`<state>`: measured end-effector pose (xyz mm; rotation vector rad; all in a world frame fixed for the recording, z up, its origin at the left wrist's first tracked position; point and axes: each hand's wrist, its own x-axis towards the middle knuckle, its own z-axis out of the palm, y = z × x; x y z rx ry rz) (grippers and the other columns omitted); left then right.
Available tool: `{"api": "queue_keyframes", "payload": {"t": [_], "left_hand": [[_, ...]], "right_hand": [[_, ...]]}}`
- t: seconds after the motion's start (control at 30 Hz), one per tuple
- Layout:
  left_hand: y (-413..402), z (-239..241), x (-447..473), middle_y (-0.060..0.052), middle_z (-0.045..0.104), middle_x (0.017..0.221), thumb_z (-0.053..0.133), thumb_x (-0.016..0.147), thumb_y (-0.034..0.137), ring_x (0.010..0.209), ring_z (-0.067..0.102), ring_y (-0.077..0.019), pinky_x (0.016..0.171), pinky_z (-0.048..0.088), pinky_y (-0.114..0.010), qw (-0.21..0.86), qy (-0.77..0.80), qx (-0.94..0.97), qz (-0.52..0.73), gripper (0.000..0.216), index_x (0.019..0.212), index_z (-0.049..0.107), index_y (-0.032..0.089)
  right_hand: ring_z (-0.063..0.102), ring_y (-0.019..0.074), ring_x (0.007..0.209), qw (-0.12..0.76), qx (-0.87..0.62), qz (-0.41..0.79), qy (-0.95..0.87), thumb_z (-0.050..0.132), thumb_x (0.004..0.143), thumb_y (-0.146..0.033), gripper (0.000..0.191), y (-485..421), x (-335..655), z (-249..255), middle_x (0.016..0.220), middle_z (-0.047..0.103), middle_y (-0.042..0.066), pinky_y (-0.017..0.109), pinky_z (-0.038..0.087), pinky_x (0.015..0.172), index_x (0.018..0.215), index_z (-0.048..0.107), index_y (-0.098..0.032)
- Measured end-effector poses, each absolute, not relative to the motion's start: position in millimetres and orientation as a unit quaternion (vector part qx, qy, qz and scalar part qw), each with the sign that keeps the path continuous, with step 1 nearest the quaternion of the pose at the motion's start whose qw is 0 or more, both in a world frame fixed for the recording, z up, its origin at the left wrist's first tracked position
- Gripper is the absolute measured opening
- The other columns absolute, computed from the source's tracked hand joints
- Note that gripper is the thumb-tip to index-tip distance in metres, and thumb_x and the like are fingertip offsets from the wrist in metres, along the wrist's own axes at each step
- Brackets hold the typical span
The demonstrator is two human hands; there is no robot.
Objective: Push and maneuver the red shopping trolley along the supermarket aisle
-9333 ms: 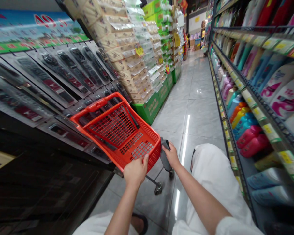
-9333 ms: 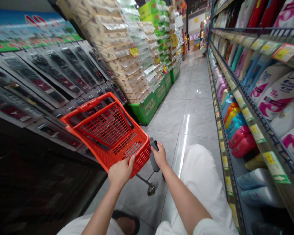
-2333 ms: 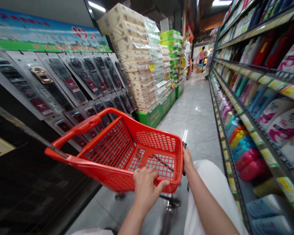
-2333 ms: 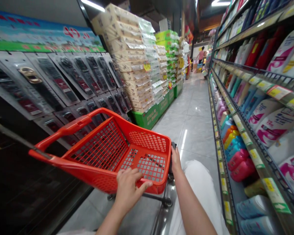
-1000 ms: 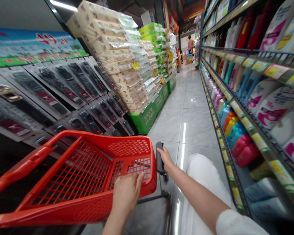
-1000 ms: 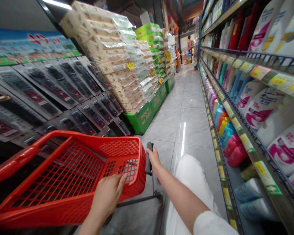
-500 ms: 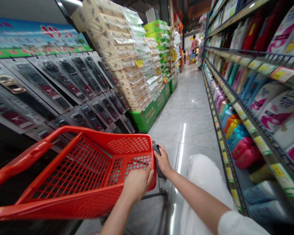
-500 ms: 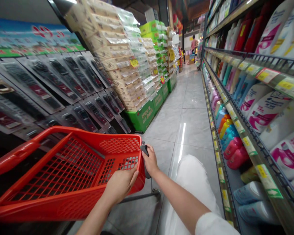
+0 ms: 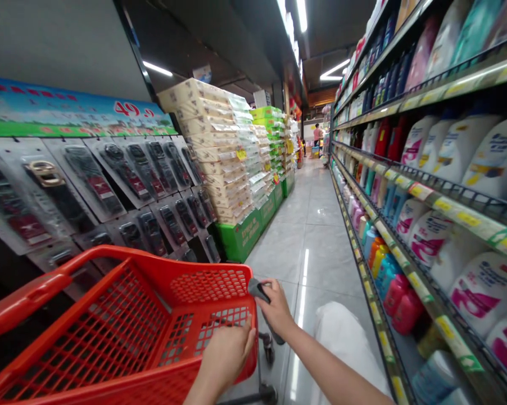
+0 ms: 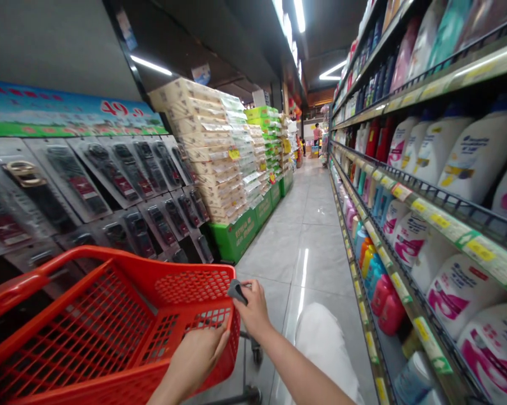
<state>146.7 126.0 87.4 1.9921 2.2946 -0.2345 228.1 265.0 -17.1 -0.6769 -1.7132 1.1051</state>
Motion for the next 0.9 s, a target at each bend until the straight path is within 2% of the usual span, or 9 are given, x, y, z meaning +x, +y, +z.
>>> {"api": "queue_keyframes", "payload": {"t": [0.07,0.2,0.4,0.5,0.63,0.8,0.9], "left_hand": [[124,85,146,-0.016,0.076,0.096,0.017,0.101,0.033,0.092,0.072,-0.0327,0.081,0.054,-0.046,0.051,0.752,0.653,-0.076,0.056,0.108,0.07,0.016],[123,87,145,-0.015,0.076,0.096,0.016,0.101,0.033,0.092,0.072,-0.0324,0.081,0.054,-0.045,0.057,0.744,0.661,-0.077,0.056,0.117,0.066,0.016],[122,91,145,-0.015,0.076,0.095,0.018,0.1,0.032,0.091,0.073,-0.0292,0.08,0.053,-0.04,0.051,0.748,0.658,-0.068,0.054,0.114,0.068,0.017],[121,88,144,-0.015,0.076,0.093,0.018,0.1,0.032,0.089,0.073,-0.0301,0.079,0.054,-0.041,0.047,0.749,0.658,-0.057,0.055,0.104,0.07,0.017],[121,86,144,-0.015,0.076,0.093,0.019,0.1,0.032,0.089,0.073,-0.0309,0.079,0.054,-0.043,0.049,0.749,0.657,-0.064,0.054,0.104,0.07,0.016],[119,87,146,-0.014,0.076,0.094,0.021,0.101,0.032,0.089,0.073,-0.0314,0.077,0.055,-0.043,0.048,0.742,0.663,-0.084,0.051,0.125,0.063,0.016],[119,86,146,-0.014,0.076,0.092,0.021,0.102,0.034,0.088,0.073,-0.0313,0.075,0.055,-0.042,0.044,0.739,0.666,-0.09,0.052,0.133,0.058,0.016]], "right_hand": [[0.054,0.0219,0.108,0.442,-0.272,0.399,-0.756,0.063,0.082,-0.021,0.016,274,216,-2,0.108,0.057,0.006,0.035,0.041,0.099,0.092,0.075,-0.025],[0.055,0.0186,0.097,0.415,-0.317,0.357,-0.775,0.062,0.082,-0.015,0.015,303,189,19,0.098,0.056,0.005,0.031,0.043,0.09,0.087,0.074,-0.022],[0.054,0.015,0.079,0.427,-0.289,0.371,-0.773,0.064,0.081,-0.015,0.012,291,203,13,0.081,0.052,0.0,0.027,0.042,0.073,0.073,0.07,-0.022],[0.055,0.0151,0.078,0.426,-0.248,0.396,-0.774,0.064,0.083,-0.019,0.012,264,226,6,0.081,0.053,0.0,0.027,0.042,0.071,0.073,0.069,-0.022],[0.055,0.0154,0.078,0.424,-0.227,0.408,-0.776,0.064,0.083,-0.021,0.01,252,237,4,0.082,0.056,0.0,0.027,0.041,0.071,0.076,0.07,-0.024],[0.054,0.0157,0.076,0.437,-0.262,0.406,-0.758,0.066,0.079,-0.019,0.01,293,209,10,0.079,0.057,0.0,0.027,0.039,0.07,0.077,0.074,-0.025],[0.053,0.0169,0.074,0.443,-0.267,0.445,-0.731,0.066,0.075,-0.015,0.013,328,186,14,0.071,0.057,-0.001,0.028,0.04,0.073,0.068,0.073,-0.023]]}}
